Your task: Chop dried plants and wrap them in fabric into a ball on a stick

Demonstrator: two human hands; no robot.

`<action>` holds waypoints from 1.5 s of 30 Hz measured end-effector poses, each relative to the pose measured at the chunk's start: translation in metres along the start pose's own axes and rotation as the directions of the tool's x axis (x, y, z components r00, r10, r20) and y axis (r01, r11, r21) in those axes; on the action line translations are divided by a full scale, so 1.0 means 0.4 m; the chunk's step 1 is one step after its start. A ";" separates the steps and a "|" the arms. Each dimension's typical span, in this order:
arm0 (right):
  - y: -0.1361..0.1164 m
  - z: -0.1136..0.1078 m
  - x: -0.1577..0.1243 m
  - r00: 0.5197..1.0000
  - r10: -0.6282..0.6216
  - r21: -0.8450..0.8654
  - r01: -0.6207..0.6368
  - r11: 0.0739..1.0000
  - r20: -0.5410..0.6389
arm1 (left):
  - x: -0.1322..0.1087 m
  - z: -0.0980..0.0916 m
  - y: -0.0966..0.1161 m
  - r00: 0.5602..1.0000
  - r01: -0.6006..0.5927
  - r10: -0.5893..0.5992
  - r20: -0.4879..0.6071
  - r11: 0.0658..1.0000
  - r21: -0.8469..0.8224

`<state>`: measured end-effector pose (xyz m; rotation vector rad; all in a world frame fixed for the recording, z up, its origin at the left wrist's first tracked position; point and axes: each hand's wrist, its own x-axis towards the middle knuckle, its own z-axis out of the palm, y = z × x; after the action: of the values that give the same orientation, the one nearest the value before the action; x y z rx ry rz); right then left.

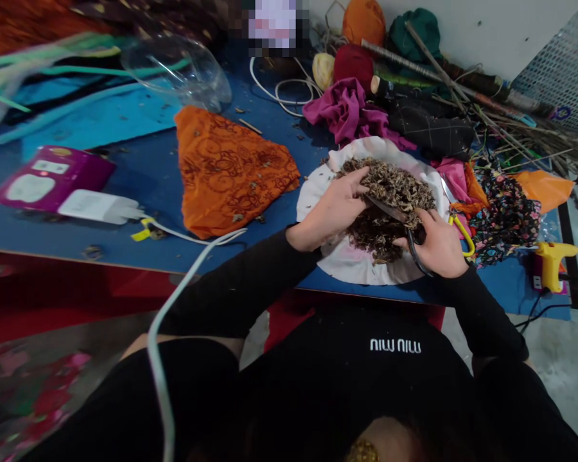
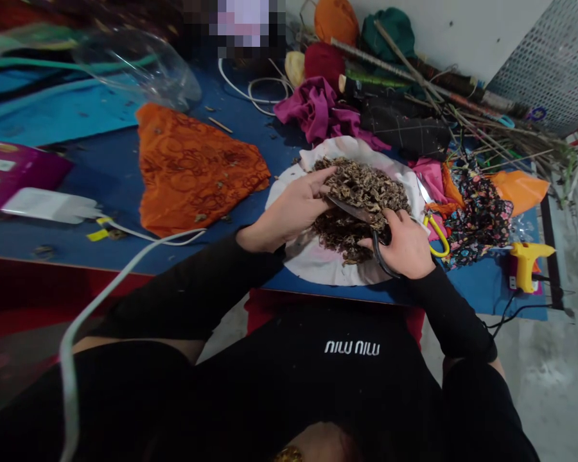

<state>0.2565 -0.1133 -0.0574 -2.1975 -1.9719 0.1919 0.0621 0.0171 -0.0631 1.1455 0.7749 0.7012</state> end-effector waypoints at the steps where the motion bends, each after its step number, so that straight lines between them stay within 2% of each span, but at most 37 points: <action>1: -0.002 0.001 0.000 1.000 -0.005 0.001 0.005 1.000 -0.003 | -0.001 0.000 0.000 0.999 -0.018 0.017 0.044 1.000 0.024; 3: -0.001 0.006 -0.001 1.000 -0.017 0.017 0.017 1.000 -0.010 | -0.001 0.000 0.002 0.991 -0.073 0.063 0.122 0.994 0.084; 5: 0.002 0.011 -0.003 0.999 -0.034 0.049 0.035 0.998 -0.017 | 0.000 -0.003 0.004 0.985 -0.090 0.071 0.156 0.989 0.117; 10: 0.012 0.019 -0.005 0.997 -0.048 0.142 0.057 0.988 -0.068 | 0.006 -0.012 0.003 0.997 -0.027 0.014 0.075 0.983 0.181; 14: 0.020 0.018 -0.002 0.996 -0.019 0.192 0.035 0.981 -0.084 | 0.004 -0.006 0.011 0.997 0.056 -0.062 0.036 0.985 0.166; 18: 0.021 0.017 -0.001 0.996 0.000 0.184 0.016 0.983 -0.090 | -0.001 0.003 0.020 0.998 0.026 -0.036 0.053 0.984 0.178; 30: 0.001 0.022 -0.002 0.998 -0.029 0.066 0.032 0.997 -0.050 | -0.008 0.009 0.009 0.998 -0.037 0.016 0.057 0.918 0.395; 34: 0.010 0.030 -0.006 0.997 -0.054 0.066 0.058 0.996 -0.058 | -0.008 0.010 0.016 0.999 -0.026 0.014 0.035 0.921 0.390; 39: 0.002 0.024 -0.002 0.998 -0.025 0.041 0.027 0.999 -0.049 | -0.009 0.007 0.013 0.998 -0.061 0.046 0.048 0.921 0.385; 41: 0.000 0.019 0.000 0.999 -0.012 0.017 0.013 1.000 -0.053 | -0.006 0.007 0.011 0.998 -0.048 0.036 0.042 0.943 0.330; 45: 0.009 0.015 0.000 0.998 -0.001 -0.011 0.000 1.000 -0.059 | 0.003 0.007 0.012 0.998 0.052 -0.048 -0.037 0.992 0.117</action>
<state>0.2586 -0.1135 -0.0640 -2.1838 -1.9470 0.1149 0.0646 0.0181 -0.0580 1.2196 0.8807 0.6410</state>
